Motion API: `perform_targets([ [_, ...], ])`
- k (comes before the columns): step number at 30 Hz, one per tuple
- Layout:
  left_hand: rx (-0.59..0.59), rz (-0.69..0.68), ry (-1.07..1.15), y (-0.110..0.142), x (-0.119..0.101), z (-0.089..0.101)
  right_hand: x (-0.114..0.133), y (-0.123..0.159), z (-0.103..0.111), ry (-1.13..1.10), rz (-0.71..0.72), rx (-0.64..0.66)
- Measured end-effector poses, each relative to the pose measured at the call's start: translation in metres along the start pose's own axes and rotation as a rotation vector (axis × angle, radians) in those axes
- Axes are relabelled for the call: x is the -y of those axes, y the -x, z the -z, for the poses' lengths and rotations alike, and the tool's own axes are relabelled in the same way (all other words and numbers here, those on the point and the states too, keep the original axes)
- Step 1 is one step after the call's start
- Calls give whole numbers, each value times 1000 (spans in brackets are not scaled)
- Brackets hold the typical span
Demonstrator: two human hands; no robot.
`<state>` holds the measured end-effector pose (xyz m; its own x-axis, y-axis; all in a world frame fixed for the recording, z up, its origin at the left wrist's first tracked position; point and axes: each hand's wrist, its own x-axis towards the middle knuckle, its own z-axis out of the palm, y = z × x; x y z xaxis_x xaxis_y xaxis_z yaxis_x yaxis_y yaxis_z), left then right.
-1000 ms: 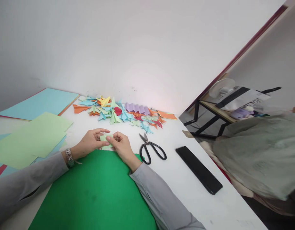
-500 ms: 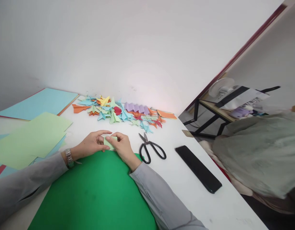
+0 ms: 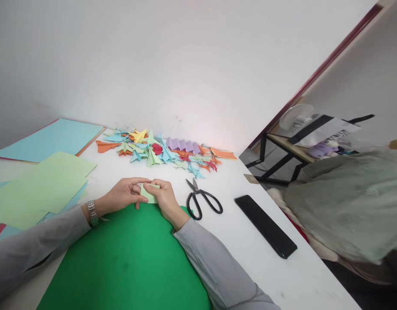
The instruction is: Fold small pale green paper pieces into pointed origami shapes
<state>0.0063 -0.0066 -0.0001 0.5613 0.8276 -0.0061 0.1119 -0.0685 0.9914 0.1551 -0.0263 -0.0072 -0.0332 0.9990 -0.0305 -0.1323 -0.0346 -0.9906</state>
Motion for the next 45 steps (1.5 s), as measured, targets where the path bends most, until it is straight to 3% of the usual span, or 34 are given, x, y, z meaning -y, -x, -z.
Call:
perform_targets([
  [6,-47,32,9,-1,-2,1,-1,-2,2,-38,-27,-37],
  [11,-77,56,-3,2,-7,1,-1,0,3,90,61,25],
  [21,-12,18,-20,2,-4,0,-3,-2,2,88,113,-3],
  [27,-122,-7,17,1,-3,2,-8,-6,5,53,83,-7],
  [33,-155,-18,65,0,-2,7,-6,-2,3,212,154,137],
  [40,-90,-33,113,-2,0,10,-8,-2,2,112,25,97],
  [45,-90,-32,134,-2,2,11,-5,-2,2,92,17,75],
])
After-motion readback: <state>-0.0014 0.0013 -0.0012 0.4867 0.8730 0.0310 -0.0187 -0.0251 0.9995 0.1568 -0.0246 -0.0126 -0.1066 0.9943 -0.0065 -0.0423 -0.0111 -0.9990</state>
